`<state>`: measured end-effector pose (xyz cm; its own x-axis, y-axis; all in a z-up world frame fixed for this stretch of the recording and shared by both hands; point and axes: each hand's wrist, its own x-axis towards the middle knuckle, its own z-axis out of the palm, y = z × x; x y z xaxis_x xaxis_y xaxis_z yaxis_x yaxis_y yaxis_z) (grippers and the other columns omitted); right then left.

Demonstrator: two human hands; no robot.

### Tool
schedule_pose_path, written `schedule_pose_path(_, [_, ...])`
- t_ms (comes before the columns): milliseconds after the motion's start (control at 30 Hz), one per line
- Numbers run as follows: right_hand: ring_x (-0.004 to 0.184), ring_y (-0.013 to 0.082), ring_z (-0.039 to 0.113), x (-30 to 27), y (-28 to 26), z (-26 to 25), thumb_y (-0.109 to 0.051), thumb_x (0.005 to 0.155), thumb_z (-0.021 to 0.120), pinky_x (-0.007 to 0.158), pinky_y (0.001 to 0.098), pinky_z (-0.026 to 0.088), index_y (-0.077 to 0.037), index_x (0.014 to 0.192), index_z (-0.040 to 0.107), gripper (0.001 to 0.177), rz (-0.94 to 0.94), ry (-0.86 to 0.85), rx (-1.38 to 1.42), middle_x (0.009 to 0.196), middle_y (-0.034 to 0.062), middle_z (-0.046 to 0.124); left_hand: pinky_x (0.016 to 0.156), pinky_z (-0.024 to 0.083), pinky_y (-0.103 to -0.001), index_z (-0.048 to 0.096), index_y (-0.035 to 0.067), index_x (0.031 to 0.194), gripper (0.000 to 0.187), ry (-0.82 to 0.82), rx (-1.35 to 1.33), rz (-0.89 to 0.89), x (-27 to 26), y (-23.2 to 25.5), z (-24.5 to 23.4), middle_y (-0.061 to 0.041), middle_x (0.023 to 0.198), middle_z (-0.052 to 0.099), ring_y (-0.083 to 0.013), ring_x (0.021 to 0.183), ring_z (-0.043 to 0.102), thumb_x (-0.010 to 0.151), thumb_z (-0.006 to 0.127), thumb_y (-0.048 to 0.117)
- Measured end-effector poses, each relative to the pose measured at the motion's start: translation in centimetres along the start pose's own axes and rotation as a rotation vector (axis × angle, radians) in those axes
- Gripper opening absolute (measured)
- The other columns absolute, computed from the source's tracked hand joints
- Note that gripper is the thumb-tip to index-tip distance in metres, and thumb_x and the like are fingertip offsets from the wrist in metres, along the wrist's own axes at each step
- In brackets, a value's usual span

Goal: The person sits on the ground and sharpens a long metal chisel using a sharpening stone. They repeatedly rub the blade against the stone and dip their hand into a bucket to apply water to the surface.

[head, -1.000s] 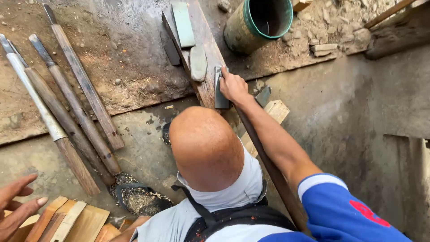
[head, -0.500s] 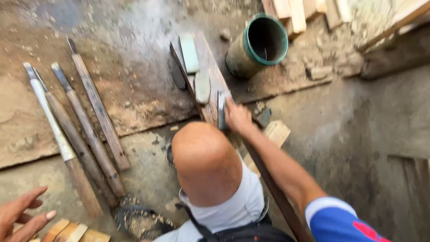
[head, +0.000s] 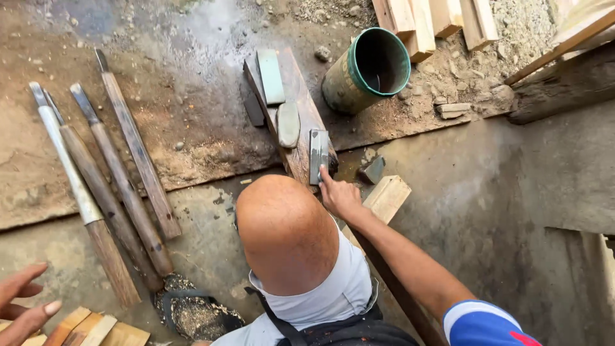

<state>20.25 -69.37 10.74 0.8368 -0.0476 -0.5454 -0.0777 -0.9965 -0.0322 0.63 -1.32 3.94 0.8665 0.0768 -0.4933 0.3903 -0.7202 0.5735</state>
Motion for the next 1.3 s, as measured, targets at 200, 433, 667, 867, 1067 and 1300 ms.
schedule_pose_path(200, [0.062,0.0402,0.067,6.9,4.7,6.0,-0.037,0.106,0.052,0.055,0.0531,0.055,-0.024,0.146,0.049,0.042,-0.192,0.457,-0.068,0.079,0.0153,0.072,0.079,0.063,-0.051,0.055,0.014,0.161,0.086,-0.108,0.035,-0.038,-2.0,1.0,-1.5,-0.030,0.128,0.069,-0.0348,0.086,0.079,0.081,0.082,0.026])
schedule_pose_path(433, [0.059,0.0400,0.069,-0.2,-0.7,-0.3,-0.033,0.105,0.042,0.053,0.0541,0.057,-0.019,0.158,0.034,0.055,-0.017,-0.014,0.011,0.069,0.0188,0.069,0.070,0.064,-0.049,0.052,0.015,0.164,0.088,0.013,-0.114,-0.025,-0.3,-5.1,0.9,-0.031,0.132,0.066,-0.0368,0.079,0.077,0.081,0.080,0.022])
schedule_pose_path(667, [0.083,0.0462,0.069,14.8,7.0,2.9,-0.037,0.100,0.062,0.070,0.0546,0.056,-0.008,0.151,0.045,0.061,-0.252,0.463,0.154,0.098,0.0250,0.072,0.070,0.066,-0.049,0.060,0.020,0.160,0.088,-0.068,-0.038,-0.026,0.3,1.4,-1.9,-0.024,0.122,0.070,-0.0340,0.078,0.077,0.076,0.083,0.029])
schedule_pose_path(867, [0.065,0.0174,0.055,5.5,6.8,-1.2,-0.030,0.100,0.059,0.054,0.0344,0.048,-0.028,0.160,0.037,0.064,-0.014,-0.103,1.485,0.078,0.0025,0.058,0.078,0.062,-0.054,0.055,0.016,0.163,0.090,0.040,-0.125,-0.060,-0.9,-4.8,0.4,-0.030,0.125,0.066,-0.0372,0.083,0.078,0.077,0.081,0.024])
schedule_pose_path(1067, [0.074,0.0186,0.054,2.5,9.8,2.6,-0.035,0.103,0.066,0.062,0.0334,0.047,-0.018,0.152,0.050,0.054,-0.446,-0.520,2.166,0.091,0.0055,0.058,0.079,0.062,-0.053,0.060,0.016,0.160,0.087,0.009,-0.080,-0.105,0.2,-6.2,1.1,-0.031,0.124,0.068,-0.0384,0.082,0.079,0.077,0.084,0.019])
schedule_pose_path(1300, [0.074,0.0170,0.051,2.9,10.7,4.0,-0.034,0.102,0.068,0.062,0.0322,0.045,-0.021,0.151,0.052,0.053,-0.529,-0.636,2.308,0.094,0.0039,0.057,0.072,0.065,-0.053,0.058,0.013,0.160,0.088,-0.016,-0.069,-0.073,2.3,-5.6,1.0,-0.033,0.123,0.068,-0.0373,0.075,0.076,0.076,0.086,0.020])
